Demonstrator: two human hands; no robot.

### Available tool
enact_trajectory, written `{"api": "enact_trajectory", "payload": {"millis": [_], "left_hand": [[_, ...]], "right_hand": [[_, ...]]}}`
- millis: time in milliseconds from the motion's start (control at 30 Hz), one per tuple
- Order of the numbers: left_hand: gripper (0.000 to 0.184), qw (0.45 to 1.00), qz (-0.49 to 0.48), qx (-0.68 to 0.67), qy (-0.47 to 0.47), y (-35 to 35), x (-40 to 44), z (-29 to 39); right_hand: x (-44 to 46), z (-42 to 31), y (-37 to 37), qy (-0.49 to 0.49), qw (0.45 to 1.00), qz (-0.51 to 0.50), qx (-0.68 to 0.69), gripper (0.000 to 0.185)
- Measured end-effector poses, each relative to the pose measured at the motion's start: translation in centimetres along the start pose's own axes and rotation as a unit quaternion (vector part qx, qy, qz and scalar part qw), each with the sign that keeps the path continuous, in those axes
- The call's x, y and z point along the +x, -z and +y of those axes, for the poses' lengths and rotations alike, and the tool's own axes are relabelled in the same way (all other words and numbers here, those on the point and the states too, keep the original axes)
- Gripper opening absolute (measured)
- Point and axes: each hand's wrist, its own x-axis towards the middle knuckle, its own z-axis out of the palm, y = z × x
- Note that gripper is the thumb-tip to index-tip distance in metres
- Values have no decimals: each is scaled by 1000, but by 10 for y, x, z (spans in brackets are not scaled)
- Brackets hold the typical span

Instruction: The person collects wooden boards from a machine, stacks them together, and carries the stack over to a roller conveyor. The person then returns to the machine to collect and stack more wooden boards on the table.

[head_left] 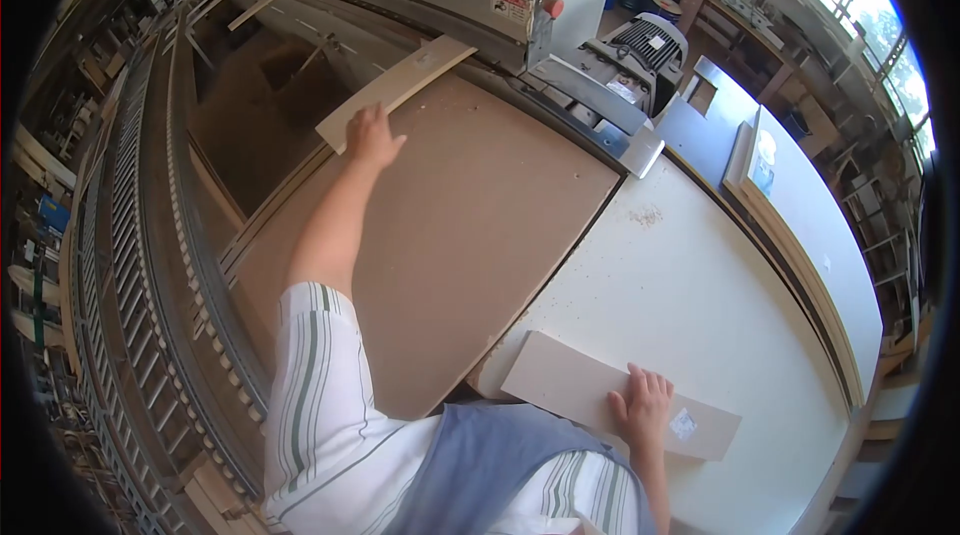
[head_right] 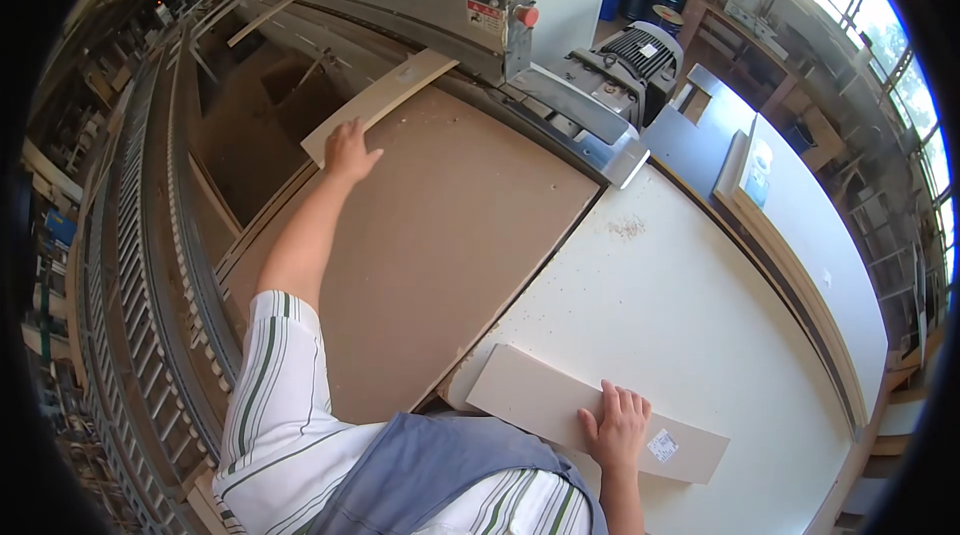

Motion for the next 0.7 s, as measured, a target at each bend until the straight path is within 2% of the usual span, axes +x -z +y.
{"api": "enact_trajectory", "payload": {"millis": [67,233,400,700], "left_hand": [[94,999,-45,-5,27,-5,8,-18],[104,997,-54,-61,8,-31,3,-26],[106,989,-127,-75,5,4,-33,19],[100,989,-90,-110,-48,34,-121,81]], "right_hand": [[1,-1,1,1,1000,-1,4,55],[1,0,-1,-5,1000,-4,-2,55],[1,-1,3,1,1000,-5,-2,54],[-2,1,3,-3,1000,-5,-4,51]]}}
